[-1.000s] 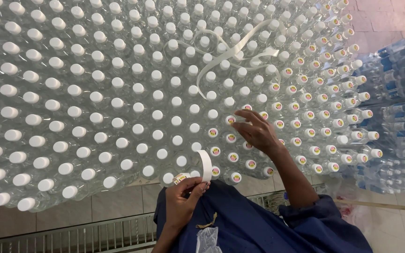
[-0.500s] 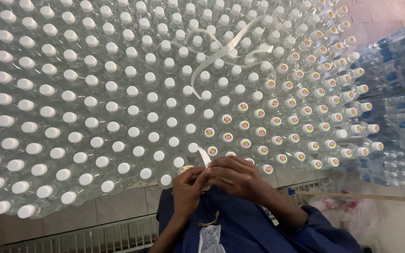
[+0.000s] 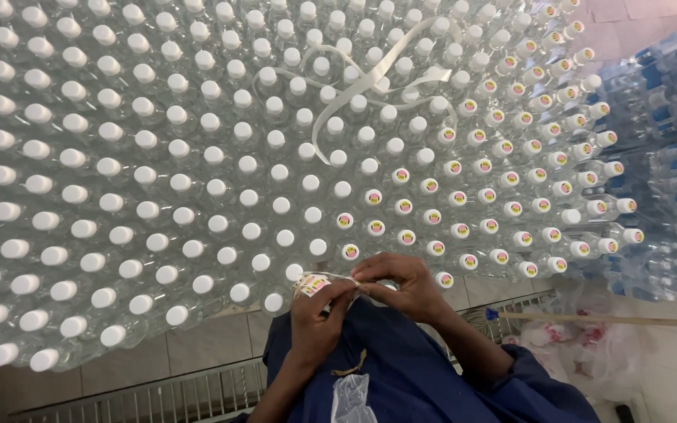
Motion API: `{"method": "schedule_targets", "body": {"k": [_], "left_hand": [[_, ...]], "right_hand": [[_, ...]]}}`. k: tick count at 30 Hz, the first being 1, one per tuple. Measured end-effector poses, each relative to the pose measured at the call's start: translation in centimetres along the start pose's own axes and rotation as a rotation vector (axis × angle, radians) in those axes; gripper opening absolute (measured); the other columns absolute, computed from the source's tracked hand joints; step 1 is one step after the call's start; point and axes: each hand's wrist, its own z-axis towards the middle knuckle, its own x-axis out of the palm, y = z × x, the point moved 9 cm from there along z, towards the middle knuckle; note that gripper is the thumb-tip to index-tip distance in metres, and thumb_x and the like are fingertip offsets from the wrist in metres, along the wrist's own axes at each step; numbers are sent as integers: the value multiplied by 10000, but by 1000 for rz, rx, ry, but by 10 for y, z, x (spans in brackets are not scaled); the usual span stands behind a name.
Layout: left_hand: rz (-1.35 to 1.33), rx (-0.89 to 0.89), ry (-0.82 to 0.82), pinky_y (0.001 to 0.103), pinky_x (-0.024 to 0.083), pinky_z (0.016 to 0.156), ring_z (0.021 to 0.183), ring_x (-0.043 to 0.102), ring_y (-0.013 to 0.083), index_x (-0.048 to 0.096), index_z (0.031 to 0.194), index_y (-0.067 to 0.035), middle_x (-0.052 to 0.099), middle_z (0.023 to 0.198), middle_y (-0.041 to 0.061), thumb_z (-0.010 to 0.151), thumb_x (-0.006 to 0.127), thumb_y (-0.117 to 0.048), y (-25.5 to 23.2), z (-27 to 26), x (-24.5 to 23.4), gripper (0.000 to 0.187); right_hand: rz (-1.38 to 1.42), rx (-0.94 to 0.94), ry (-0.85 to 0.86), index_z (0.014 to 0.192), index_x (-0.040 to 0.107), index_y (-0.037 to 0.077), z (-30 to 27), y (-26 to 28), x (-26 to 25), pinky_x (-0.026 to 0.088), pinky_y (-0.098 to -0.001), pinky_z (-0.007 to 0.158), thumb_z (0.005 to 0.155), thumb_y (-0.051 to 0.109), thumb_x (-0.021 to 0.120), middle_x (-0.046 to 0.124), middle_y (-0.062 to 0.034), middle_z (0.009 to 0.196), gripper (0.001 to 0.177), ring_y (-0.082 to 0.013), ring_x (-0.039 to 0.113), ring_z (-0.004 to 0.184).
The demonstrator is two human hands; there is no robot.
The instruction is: Applying small circular stickers to the caps of numerous water bottles arranged in a grid.
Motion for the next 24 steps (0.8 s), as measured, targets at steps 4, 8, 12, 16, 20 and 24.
{"method": "schedule_targets", "body": {"k": [4,8,12,16,20,24], "left_hand": [[99,17,-25,310,634,761,917,845,183,833,1049,-121,870,1027,69,1004,757,-148,-1,-4,-2,93],[76,11,-12,297,633,817,982,847,151,849,1088,-152,877,1071,25,993,772,-141,2,-8,-4,123],[-4,-96,-11,249,575,653,798,782,85,865,1099,-154,890,1039,23,956,811,-149,8,-15,-8,153],[-34,-136,-10,260,649,699,836,843,115,867,1050,-127,895,969,33,933,825,-170,11,-16,-12,131],[-72,-192,-40,272,694,782,905,871,146,872,1039,-112,902,988,52,927,807,-141,20,-18,-16,132],[-67,-193,-30,270,681,765,878,858,139,870,1047,-119,897,978,41,946,790,-169,23,-19,-18,139]], "right_hand": [[77,5,46,1071,836,94,4,4,1,687,-374,938,1000,128,781,839,-114,1107,95,-241,829,1049],[18,8,-25,999,822,47,23,-14,-33,682,-372,913,969,69,788,843,-138,1049,51,-254,828,1014],[-443,144,-397,1095,784,34,55,-82,-138,676,-353,818,1075,230,685,819,-161,1096,220,-250,803,958],[-677,118,-449,1088,832,51,76,-130,-187,641,-345,756,1055,187,745,838,-95,1023,165,-220,801,867],[-753,147,-409,1111,837,109,77,-149,-189,590,-348,732,1062,238,740,838,-51,994,168,-189,777,829],[-749,136,-403,1126,833,80,79,-150,-186,598,-353,730,1073,226,735,834,-71,1003,184,-205,777,832]]}}
